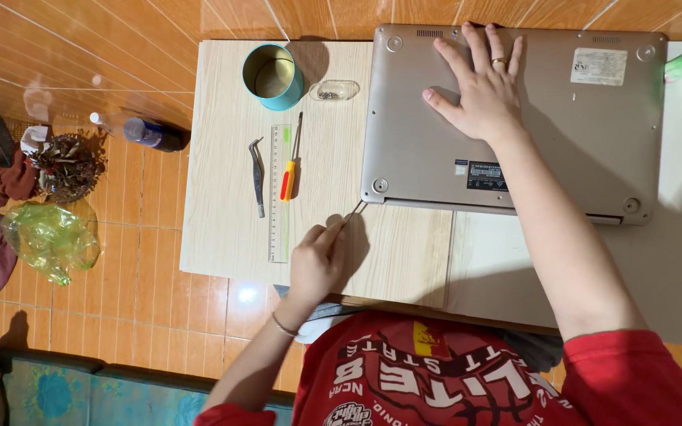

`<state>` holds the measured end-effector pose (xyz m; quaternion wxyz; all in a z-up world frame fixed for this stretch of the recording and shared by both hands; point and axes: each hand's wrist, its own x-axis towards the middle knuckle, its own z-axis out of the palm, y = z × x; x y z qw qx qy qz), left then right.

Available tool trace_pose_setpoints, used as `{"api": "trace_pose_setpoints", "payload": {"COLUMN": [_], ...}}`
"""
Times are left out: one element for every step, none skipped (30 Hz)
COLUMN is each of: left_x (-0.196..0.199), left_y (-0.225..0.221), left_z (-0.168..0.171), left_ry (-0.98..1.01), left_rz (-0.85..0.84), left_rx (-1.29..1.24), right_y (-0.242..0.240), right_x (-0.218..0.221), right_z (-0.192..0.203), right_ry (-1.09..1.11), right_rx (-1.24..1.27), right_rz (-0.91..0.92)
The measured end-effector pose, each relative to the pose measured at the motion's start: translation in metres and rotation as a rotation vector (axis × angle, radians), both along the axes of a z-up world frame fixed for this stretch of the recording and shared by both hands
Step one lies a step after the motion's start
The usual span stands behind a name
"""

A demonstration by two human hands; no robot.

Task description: Disassembling a laptop to access internal components for repair.

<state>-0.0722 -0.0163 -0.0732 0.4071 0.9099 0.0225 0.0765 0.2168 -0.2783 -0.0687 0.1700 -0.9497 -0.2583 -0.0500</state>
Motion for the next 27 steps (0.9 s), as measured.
{"api": "trace_pose_setpoints", "payload": {"left_x": [0.000, -0.001, -0.001, -0.001, -0.001, -0.001, 0.000, 0.001, 0.000, 0.004, 0.009, 0.013, 0.016, 0.020, 0.024, 0.027, 0.032, 0.036, 0.038, 0.040, 0.042, 0.037, 0.034, 0.030, 0.029, 0.027, 0.028], "left_y": [-0.004, -0.009, -0.012, -0.012, -0.012, -0.012, -0.009, -0.006, -0.004, 0.000, 0.003, 0.007, 0.010, 0.012, 0.015, 0.018, 0.020, 0.023, 0.025, 0.027, 0.030, 0.021, 0.012, 0.004, -0.012, -0.027, -0.042], "left_z": [0.001, 0.002, 0.003, 0.005, 0.006, 0.007, 0.008, 0.009, 0.009, 0.021, 0.032, 0.044, 0.051, 0.059, 0.067, 0.067, 0.067, 0.067, 0.062, 0.058, 0.053, 0.041, 0.028, 0.016, 0.012, 0.007, 0.004], "left_ry": [-0.001, -0.048, -0.097, -0.099, -0.089, -0.078, -0.084, -0.095, -0.102, -0.103, -0.062, -0.020, -0.022, 0.053, 0.125, 0.122, 0.117, 0.113, 0.111, 0.262, 0.412, 0.409, 0.249, 0.089, 0.088, 0.046, 0.002], "left_rz": [-0.005, 0.010, 0.029, 0.028, 0.033, 0.039, 0.038, 0.026, 0.011, 0.008, -0.012, -0.033, -0.031, -0.068, -0.104, -0.102, -0.129, -0.157, -0.157, -0.138, -0.118, -0.117, -0.178, -0.241, -0.243, -0.147, -0.052], "left_rx": [0.000, 0.110, 0.222, 0.223, 0.213, 0.202, 0.202, 0.146, 0.087, 0.086, 0.054, 0.022, 0.021, 0.078, 0.136, 0.137, 0.124, 0.111, 0.110, 0.009, -0.093, -0.094, -0.178, -0.261, -0.264, -0.191, -0.118], "right_y": [-0.001, -0.001, 0.000, 0.000, 0.001, 0.001, 0.002, 0.002, 0.001, 0.001, 0.001, 0.001, 0.001, 0.001, 0.002, 0.002, 0.002, 0.002, 0.001, 0.000, 0.001, 0.002, 0.002, 0.002, 0.003, 0.003, 0.002], "right_x": [0.000, 0.001, 0.002, 0.001, 0.000, 0.000, 0.001, 0.001, 0.000, 0.000, 0.000, -0.001, 0.000, 0.000, 0.002, 0.001, 0.001, 0.001, 0.001, 0.002, 0.003, 0.002, 0.002, 0.003, 0.002, 0.001, 0.002], "right_z": [-0.001, -0.001, -0.001, 0.000, 0.001, 0.001, 0.002, 0.003, 0.003, 0.002, 0.002, 0.002, 0.001, 0.000, -0.001, 0.000, 0.001, 0.002, 0.000, -0.001, -0.003, -0.002, -0.001, 0.000, -0.001, -0.001, -0.001], "right_ry": [-0.001, 0.001, 0.002, 0.000, 0.003, 0.006, 0.000, 0.001, 0.006, 0.006, 0.005, 0.005, 0.004, 0.002, -0.001, -0.005, 0.003, 0.010, 0.009, 0.001, -0.008, -0.010, -0.005, 0.001, 0.001, -0.004, -0.011], "right_rx": [0.000, -0.008, -0.014, -0.012, -0.008, -0.004, -0.004, -0.006, -0.011, -0.012, -0.005, 0.002, 0.002, -0.004, -0.009, -0.009, -0.006, -0.004, -0.005, -0.012, -0.019, -0.019, -0.023, -0.027, -0.030, -0.026, -0.021], "right_rz": [-0.005, -0.006, -0.002, -0.004, -0.007, -0.010, -0.012, -0.011, -0.012, -0.016, -0.017, -0.018, -0.016, -0.021, -0.025, -0.023, -0.024, -0.025, -0.026, -0.026, -0.025, -0.023, -0.026, -0.028, -0.030, -0.027, -0.026]}}
